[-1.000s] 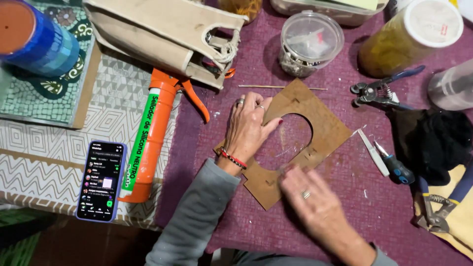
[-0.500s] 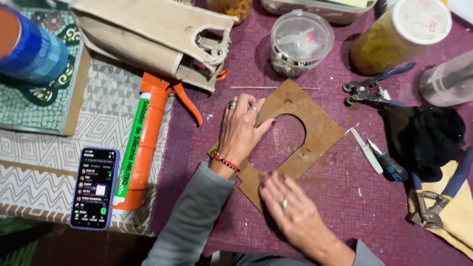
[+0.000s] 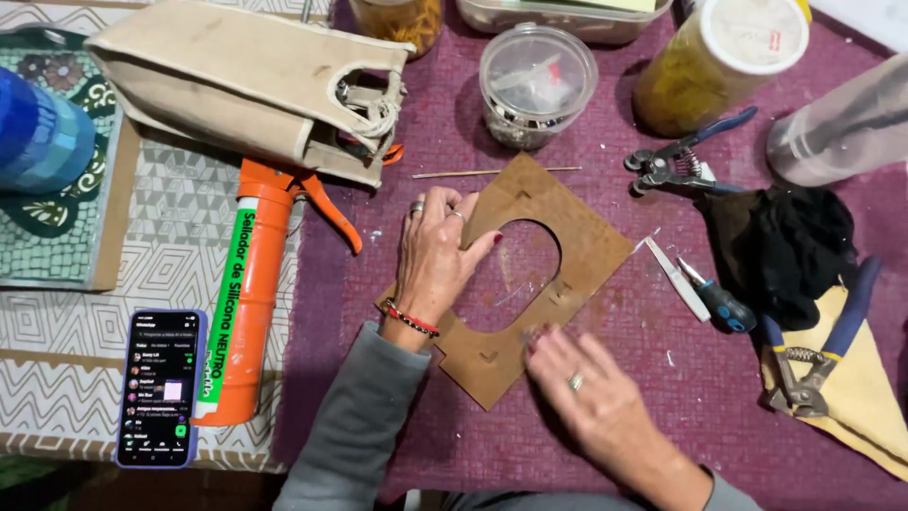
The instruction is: Clean or sand a metal plate using an abrasive stone tool to remove rust or prepare the surface.
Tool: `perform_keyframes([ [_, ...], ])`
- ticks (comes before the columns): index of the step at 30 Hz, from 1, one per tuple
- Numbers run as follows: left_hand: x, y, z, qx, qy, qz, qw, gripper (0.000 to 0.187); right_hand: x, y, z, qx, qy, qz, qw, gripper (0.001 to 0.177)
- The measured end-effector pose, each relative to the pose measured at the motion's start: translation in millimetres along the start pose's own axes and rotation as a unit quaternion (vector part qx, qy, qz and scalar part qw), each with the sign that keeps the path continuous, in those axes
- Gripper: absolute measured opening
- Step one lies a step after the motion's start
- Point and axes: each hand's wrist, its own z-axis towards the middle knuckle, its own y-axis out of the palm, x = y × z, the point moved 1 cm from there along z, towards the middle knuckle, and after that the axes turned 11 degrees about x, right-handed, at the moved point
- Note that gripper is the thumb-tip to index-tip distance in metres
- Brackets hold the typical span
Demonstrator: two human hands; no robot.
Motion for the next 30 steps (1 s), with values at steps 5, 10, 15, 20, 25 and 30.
perform_keyframes([
  [5, 2.8, -0.2, 0.7, -0.007, 0.006, -0.003, 1.0, 0.043, -31.3, -0.9, 10.5, -0.027, -0.01, 0.034, 0.999, 0.041],
  [10, 1.3, 0.2, 0.5, -0.007, 0.006, 0.001, 1.0, 0.043, -9.8, -5.2, -10.9, -0.035, -0.048, 0.057, 0.997, 0.043],
  [15, 0.4, 1.4, 0.5, -0.003, 0.01, 0.007, 1.0, 0.044, -19.2, -20.7, 21.8, 0.006, 0.037, 0.003, 0.999, 0.039],
  [20, 0.7, 1.4, 0.1, -0.005, 0.004, -0.001, 1.0, 0.047, -19.3, -17.2, 3.0, -0.025, -0.023, 0.058, 0.998, 0.04],
  [25, 0.9, 1.9, 1.7, -0.007, -0.018, -0.006, 1.0, 0.048, 4.7, -21.0, 9.2, -0.031, 0.044, -0.048, 0.997, 0.048],
  [30, 2.2, 2.2, -0.5, -0.005, 0.001, 0.001, 1.0, 0.048, -45.8, -10.8, 7.0, -0.036, -0.078, 0.116, 0.989, 0.033],
])
